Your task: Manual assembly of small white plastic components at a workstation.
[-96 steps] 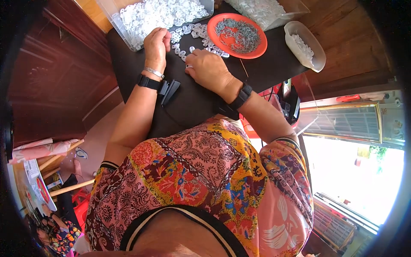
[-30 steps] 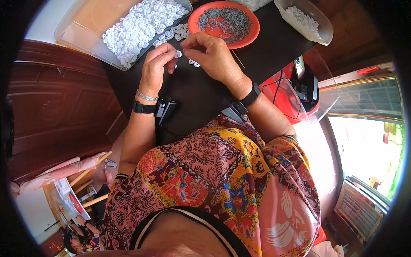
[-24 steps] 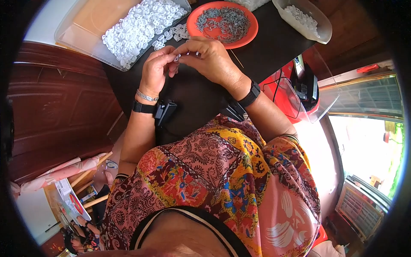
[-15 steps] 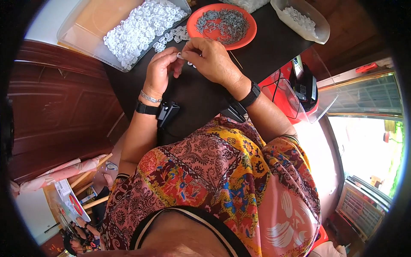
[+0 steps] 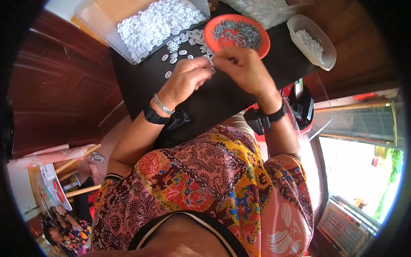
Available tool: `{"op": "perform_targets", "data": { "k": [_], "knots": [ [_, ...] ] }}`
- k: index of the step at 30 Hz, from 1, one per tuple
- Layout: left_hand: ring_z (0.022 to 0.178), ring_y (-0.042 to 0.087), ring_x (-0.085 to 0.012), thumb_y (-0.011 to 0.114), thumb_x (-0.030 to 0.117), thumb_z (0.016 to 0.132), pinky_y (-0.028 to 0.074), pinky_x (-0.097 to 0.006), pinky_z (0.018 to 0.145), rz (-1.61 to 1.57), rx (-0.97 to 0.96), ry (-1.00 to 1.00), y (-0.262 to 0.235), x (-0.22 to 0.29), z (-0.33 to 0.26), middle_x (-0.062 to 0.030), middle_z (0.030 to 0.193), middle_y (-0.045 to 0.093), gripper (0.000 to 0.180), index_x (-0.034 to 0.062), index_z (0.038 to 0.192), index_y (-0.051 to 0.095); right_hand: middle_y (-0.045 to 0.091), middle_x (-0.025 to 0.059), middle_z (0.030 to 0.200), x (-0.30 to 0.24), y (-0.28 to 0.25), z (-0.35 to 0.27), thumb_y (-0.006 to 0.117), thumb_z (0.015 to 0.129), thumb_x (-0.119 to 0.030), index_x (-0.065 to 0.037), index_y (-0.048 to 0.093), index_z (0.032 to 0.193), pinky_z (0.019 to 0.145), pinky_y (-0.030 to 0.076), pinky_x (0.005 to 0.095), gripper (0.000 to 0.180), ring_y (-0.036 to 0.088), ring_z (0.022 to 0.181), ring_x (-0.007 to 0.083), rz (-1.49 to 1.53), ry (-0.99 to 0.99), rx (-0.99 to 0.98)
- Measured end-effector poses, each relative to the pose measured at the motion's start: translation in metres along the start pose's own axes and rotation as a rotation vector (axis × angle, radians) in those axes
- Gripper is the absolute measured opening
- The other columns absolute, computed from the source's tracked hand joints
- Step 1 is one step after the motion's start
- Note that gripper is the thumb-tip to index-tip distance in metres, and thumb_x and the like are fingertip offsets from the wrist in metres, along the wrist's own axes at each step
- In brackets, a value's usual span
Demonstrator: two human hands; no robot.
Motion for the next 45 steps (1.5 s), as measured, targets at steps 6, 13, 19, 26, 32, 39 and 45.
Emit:
{"op": "perform_targets", "data": {
  "k": [6,13,19,26,32,39,45],
  "knots": [
    [0.053,0.039,-0.0051,0.049,0.019,0.085,0.033,-0.023,0.050,-0.192,-0.132,-0.032,0.020,0.013,-0.025,0.0018,0.057,0.044,0.023,0.0006,0.071,0.052,0.062,0.0073,0.071,-0.009,0.001,0.042,0.065,0.081,-0.015,-0.002,0.066,0.087,0.060,0.046,0.0272,0.014,0.059,0.064,0.0138,-0.270,-0.187,-0.022],
    [0.047,0.038,-0.0037,0.047,0.016,0.085,0.029,-0.020,0.044,-0.385,0.170,-0.156,-0.010,-0.025,-0.037,0.0024,0.056,0.045,0.021,0.0033,0.070,0.053,0.064,0.0098,0.086,0.007,0.053,0.077,0.061,0.081,-0.014,-0.003,0.066,0.089,0.069,0.048,0.0355,0.015,0.062,0.075,0.0281,-0.652,-0.448,-0.223],
    [0.048,0.036,-0.0032,0.048,0.014,0.085,0.028,-0.020,0.044,-0.276,0.245,-0.117,-0.018,-0.045,-0.039,0.0031,0.055,0.042,0.020,0.0036,0.068,0.051,0.064,0.0086,0.084,0.022,0.070,0.087,0.060,0.080,-0.023,-0.008,0.066,0.088,0.072,0.048,0.0388,0.018,0.062,0.080,0.0282,-0.766,-0.309,-0.301],
    [0.049,0.037,-0.0032,0.048,0.012,0.084,0.028,-0.020,0.044,-0.331,0.272,-0.097,-0.022,-0.049,-0.038,0.0030,0.055,0.043,0.020,0.0037,0.067,0.051,0.064,0.0085,0.080,0.031,0.077,0.088,0.058,0.080,-0.023,-0.009,0.064,0.082,0.067,0.048,0.0408,0.015,0.062,0.075,0.0296,-0.868,-0.239,-0.237],
    [0.049,0.041,-0.0072,0.051,0.014,0.081,0.032,-0.024,0.047,-0.366,0.289,-0.176,-0.030,-0.051,-0.036,-0.0012,0.054,0.047,0.020,0.0003,0.066,0.052,0.065,0.0087,0.081,0.029,0.078,0.087,0.056,0.082,-0.021,-0.009,0.062,0.082,0.066,0.050,0.0410,0.014,0.063,0.077,0.0289,-0.870,-0.266,-0.181],
    [0.047,0.038,-0.0049,0.049,0.015,0.087,0.030,-0.020,0.043,-0.471,0.405,-0.134,-0.044,-0.047,-0.038,0.0012,0.056,0.043,0.023,0.0026,0.068,0.052,0.059,0.0077,0.072,-0.006,0.043,0.066,0.057,0.087,-0.017,-0.002,0.059,0.088,0.062,0.046,0.0303,0.015,0.058,0.066,0.0165,-0.351,-0.146,-0.153],
    [0.049,0.039,-0.0062,0.049,0.012,0.084,0.030,-0.024,0.044,-0.253,0.367,-0.102,-0.042,-0.034,-0.039,0.0001,0.055,0.043,0.018,0.0010,0.070,0.051,0.057,0.0001,0.080,-0.009,0.044,0.033,0.054,0.090,-0.015,0.000,0.058,0.092,0.067,0.043,0.0223,0.015,0.052,0.074,0.0067,0.033,-0.054,-0.337]
  ]
}}
Point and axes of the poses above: each hand's wrist, its own z-axis towards the middle knuckle, its own y-axis out of the palm, x = y × z, the point moved 6 cm from there along z, towards the middle knuckle
